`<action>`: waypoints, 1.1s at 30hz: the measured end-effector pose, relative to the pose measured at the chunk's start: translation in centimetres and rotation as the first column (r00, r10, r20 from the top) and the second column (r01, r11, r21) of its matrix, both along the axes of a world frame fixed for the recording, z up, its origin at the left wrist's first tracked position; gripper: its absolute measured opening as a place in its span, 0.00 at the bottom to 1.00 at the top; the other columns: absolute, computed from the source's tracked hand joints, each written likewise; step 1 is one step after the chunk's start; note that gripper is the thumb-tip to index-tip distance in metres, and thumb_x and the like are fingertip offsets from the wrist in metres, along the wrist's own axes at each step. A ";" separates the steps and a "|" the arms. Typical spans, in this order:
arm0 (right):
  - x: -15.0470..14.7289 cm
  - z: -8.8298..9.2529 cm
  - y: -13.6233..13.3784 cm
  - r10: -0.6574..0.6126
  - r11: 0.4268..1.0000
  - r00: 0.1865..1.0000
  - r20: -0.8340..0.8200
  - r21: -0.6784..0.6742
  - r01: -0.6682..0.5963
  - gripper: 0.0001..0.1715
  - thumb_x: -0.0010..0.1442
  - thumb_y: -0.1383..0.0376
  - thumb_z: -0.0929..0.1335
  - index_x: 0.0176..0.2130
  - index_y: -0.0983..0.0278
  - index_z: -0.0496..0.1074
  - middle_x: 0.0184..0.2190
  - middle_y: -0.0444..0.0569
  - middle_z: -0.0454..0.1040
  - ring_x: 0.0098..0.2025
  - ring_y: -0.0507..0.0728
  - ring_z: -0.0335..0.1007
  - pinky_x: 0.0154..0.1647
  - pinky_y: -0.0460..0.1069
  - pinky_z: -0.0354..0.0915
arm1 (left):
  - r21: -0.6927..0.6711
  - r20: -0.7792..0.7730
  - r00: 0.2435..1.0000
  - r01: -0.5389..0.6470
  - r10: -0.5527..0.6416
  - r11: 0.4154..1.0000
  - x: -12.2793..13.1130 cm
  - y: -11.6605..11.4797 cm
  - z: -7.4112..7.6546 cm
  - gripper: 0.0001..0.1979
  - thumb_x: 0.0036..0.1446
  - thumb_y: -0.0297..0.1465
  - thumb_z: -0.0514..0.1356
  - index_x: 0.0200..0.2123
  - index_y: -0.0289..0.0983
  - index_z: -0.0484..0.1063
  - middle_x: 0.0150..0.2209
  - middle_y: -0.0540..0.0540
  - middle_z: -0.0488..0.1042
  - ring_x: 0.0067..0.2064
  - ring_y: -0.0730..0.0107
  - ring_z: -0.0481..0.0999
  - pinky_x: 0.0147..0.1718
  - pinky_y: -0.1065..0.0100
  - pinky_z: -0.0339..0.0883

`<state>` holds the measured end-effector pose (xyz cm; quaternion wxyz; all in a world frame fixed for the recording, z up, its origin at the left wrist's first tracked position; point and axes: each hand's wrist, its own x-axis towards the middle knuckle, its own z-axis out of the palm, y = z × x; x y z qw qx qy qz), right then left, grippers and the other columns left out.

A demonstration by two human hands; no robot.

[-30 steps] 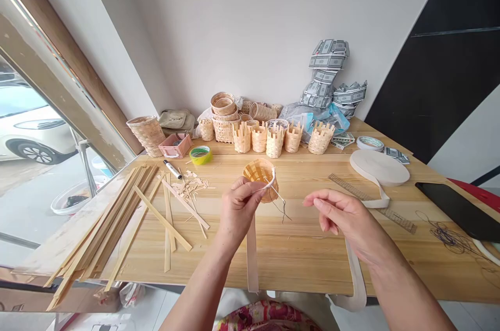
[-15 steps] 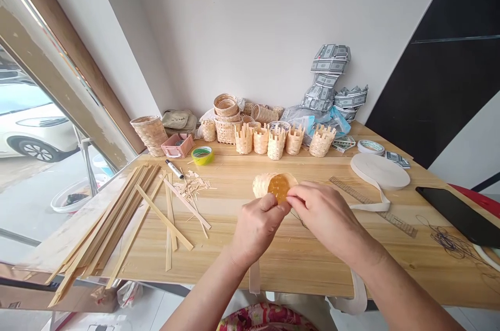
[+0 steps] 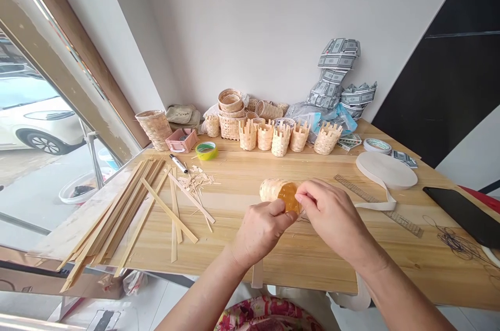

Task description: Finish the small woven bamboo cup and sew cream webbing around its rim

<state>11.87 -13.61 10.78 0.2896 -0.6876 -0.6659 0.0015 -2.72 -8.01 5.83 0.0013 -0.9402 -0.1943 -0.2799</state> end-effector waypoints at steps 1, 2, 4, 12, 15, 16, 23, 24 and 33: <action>0.0 0.0 -0.1 -0.007 0.999 1.000 -0.029 0.032 0.008 0.09 0.54 0.71 0.60 0.24 0.62 0.60 0.23 0.42 0.66 0.25 0.51 0.59 0.26 0.46 0.52 | -0.013 -0.001 1.000 0.007 -0.007 1.000 -0.1 0.0 0.2 0.12 0.59 0.25 0.47 0.37 0.40 0.70 0.24 0.52 0.61 0.22 0.78 0.58 0.21 0.75 0.50; 0.0 0.0 -0.2 -0.013 0.998 0.998 -0.055 0.062 0.016 0.09 0.54 0.71 0.60 0.24 0.62 0.60 0.22 0.42 0.66 0.25 0.51 0.59 0.26 0.46 0.53 | -0.022 0.001 1.000 0.012 -0.012 1.000 -0.1 0.0 0.4 0.13 0.59 0.25 0.47 0.38 0.40 0.70 0.24 0.52 0.61 0.22 0.78 0.58 0.21 0.75 0.50; 0.0 0.0 -0.3 -0.029 0.993 0.994 -0.104 0.109 0.040 0.08 0.54 0.70 0.60 0.24 0.62 0.62 0.22 0.42 0.66 0.25 0.51 0.59 0.26 0.45 0.54 | -0.020 0.000 0.999 0.032 -0.032 0.999 -0.2 0.0 0.8 0.13 0.60 0.26 0.47 0.39 0.41 0.70 0.24 0.52 0.62 0.23 0.78 0.58 0.22 0.75 0.50; 0.3 -0.7 -0.9 0.018 0.994 0.985 -0.172 -0.103 -0.036 0.10 0.55 0.68 0.60 0.23 0.61 0.63 0.20 0.42 0.66 0.22 0.51 0.59 0.23 0.46 0.54 | 0.021 -0.020 0.998 0.058 -0.058 0.998 -0.1 0.0 0.3 0.13 0.60 0.26 0.47 0.39 0.40 0.70 0.24 0.52 0.61 0.23 0.77 0.58 0.21 0.74 0.50; 0.3 -0.7 -1.1 0.031 0.995 0.983 -0.181 -0.091 -0.048 0.10 0.55 0.68 0.60 0.22 0.62 0.60 0.20 0.41 0.64 0.22 0.50 0.57 0.23 0.45 0.53 | -0.001 -0.009 0.997 0.075 -0.075 0.997 -0.1 -0.1 0.1 0.13 0.60 0.26 0.47 0.40 0.41 0.70 0.24 0.52 0.62 0.23 0.77 0.59 0.22 0.75 0.51; 0.4 -0.7 -1.2 0.019 0.999 0.979 -0.204 -0.043 -0.029 0.10 0.56 0.67 0.60 0.23 0.62 0.60 0.20 0.41 0.63 0.23 0.51 0.57 0.24 0.46 0.53 | -0.017 -0.014 0.996 0.092 -0.093 0.996 -0.1 -0.2 0.1 0.13 0.59 0.25 0.48 0.39 0.40 0.71 0.24 0.52 0.63 0.23 0.78 0.59 0.22 0.75 0.52; 0.6 0.2 -2.1 0.078 0.989 0.679 -0.730 -0.031 -0.148 0.14 0.59 0.54 0.58 0.30 0.61 0.59 0.25 0.44 0.63 0.25 0.51 0.62 0.19 0.44 0.53 | -0.337 0.222 0.956 0.258 -0.190 0.906 0.1 -0.5 1.3 0.10 0.57 0.27 0.53 0.35 0.40 0.74 0.29 0.49 0.69 0.28 0.76 0.69 0.26 0.77 0.60; 0.7 0.4 -2.2 0.079 0.975 0.588 -0.805 -0.061 -0.215 0.15 0.59 0.52 0.58 0.31 0.61 0.57 0.25 0.44 0.63 0.25 0.52 0.63 0.17 0.43 0.51 | -0.391 0.277 0.940 0.301 -0.200 0.870 0.2 -0.4 1.5 0.09 0.56 0.27 0.54 0.35 0.39 0.74 0.30 0.48 0.70 0.29 0.76 0.70 0.27 0.77 0.62; 2.7 0.9 -1.6 0.172 0.971 0.525 -0.833 0.052 -0.235 0.10 0.59 0.57 0.61 0.33 0.61 0.64 0.17 0.38 0.54 0.19 0.48 0.52 0.20 0.45 0.52 | -0.729 0.449 0.888 0.427 -0.097 0.535 0.2 0.3 2.2 0.08 0.52 0.32 0.59 0.31 0.34 0.76 0.27 0.46 0.70 0.30 0.72 0.70 0.29 0.73 0.64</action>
